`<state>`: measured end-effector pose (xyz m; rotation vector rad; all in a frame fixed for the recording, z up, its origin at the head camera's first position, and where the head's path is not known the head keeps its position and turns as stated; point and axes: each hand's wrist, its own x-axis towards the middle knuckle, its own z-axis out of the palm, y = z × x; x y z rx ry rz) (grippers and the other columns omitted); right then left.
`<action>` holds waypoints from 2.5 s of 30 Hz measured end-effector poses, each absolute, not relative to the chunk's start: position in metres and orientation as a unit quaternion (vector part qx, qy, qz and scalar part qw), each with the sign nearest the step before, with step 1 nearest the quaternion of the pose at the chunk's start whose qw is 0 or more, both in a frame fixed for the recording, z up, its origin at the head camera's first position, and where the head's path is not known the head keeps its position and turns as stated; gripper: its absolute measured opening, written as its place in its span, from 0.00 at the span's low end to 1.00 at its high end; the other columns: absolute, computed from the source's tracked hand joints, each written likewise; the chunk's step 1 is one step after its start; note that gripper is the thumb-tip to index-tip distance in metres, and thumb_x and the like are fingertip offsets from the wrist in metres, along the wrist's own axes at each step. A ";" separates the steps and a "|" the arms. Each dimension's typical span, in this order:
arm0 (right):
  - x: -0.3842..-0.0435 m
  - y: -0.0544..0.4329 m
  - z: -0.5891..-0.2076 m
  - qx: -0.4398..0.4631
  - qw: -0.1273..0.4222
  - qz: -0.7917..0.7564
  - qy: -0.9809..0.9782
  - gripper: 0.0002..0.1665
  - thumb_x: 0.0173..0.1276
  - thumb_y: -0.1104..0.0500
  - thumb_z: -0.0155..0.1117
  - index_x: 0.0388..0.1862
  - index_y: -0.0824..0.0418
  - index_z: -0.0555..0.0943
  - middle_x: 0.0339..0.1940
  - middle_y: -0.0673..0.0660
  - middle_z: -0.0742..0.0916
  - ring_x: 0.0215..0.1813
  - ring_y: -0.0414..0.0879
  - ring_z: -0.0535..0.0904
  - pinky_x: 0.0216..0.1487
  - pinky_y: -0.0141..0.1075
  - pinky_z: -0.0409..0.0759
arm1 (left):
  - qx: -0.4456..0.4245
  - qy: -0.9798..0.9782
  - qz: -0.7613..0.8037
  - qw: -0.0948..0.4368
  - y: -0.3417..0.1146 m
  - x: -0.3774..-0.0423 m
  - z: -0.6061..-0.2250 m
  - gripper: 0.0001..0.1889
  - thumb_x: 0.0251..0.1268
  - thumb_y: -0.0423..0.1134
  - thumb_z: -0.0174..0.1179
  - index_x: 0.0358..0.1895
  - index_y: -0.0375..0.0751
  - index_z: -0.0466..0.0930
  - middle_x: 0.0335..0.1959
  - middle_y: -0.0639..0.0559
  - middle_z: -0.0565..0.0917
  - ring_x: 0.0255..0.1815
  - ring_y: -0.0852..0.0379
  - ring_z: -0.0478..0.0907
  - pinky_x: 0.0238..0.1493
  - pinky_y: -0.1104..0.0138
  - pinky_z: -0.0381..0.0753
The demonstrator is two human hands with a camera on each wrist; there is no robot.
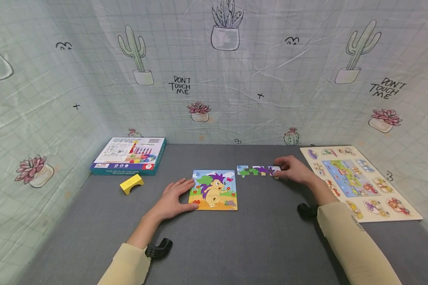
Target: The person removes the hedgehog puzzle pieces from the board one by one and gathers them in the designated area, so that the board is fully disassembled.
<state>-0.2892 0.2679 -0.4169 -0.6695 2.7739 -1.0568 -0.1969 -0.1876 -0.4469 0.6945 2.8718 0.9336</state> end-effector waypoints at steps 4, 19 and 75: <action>-0.283 0.255 -0.408 -0.207 0.032 -0.360 0.909 0.31 0.70 0.57 0.69 0.65 0.75 0.74 0.60 0.72 0.79 0.54 0.61 0.77 0.53 0.53 0.77 | 0.227 0.926 0.301 0.020 -0.188 -0.197 -0.447 0.44 0.59 0.56 0.72 0.74 0.37 0.68 0.75 0.45 0.68 0.79 0.40 0.53 0.75 0.40 0.42; -0.270 0.178 -0.387 -0.229 0.027 -0.417 0.879 0.31 0.69 0.59 0.71 0.67 0.69 0.74 0.63 0.71 0.75 0.55 0.60 0.75 0.56 0.54 0.75 | 0.226 0.925 0.305 0.022 -0.188 -0.197 -0.447 0.44 0.59 0.57 0.71 0.74 0.37 0.69 0.75 0.45 0.67 0.79 0.40 0.53 0.75 0.40 0.42; -0.243 0.036 -0.415 -0.271 0.107 -0.288 0.912 0.25 0.67 0.54 0.74 0.56 0.64 0.79 0.50 0.57 0.77 0.45 0.47 0.75 0.50 0.39 0.77 | 0.230 0.921 0.315 0.016 -0.189 -0.196 -0.448 0.43 0.60 0.57 0.71 0.74 0.36 0.69 0.76 0.43 0.66 0.78 0.38 0.53 0.75 0.39 0.42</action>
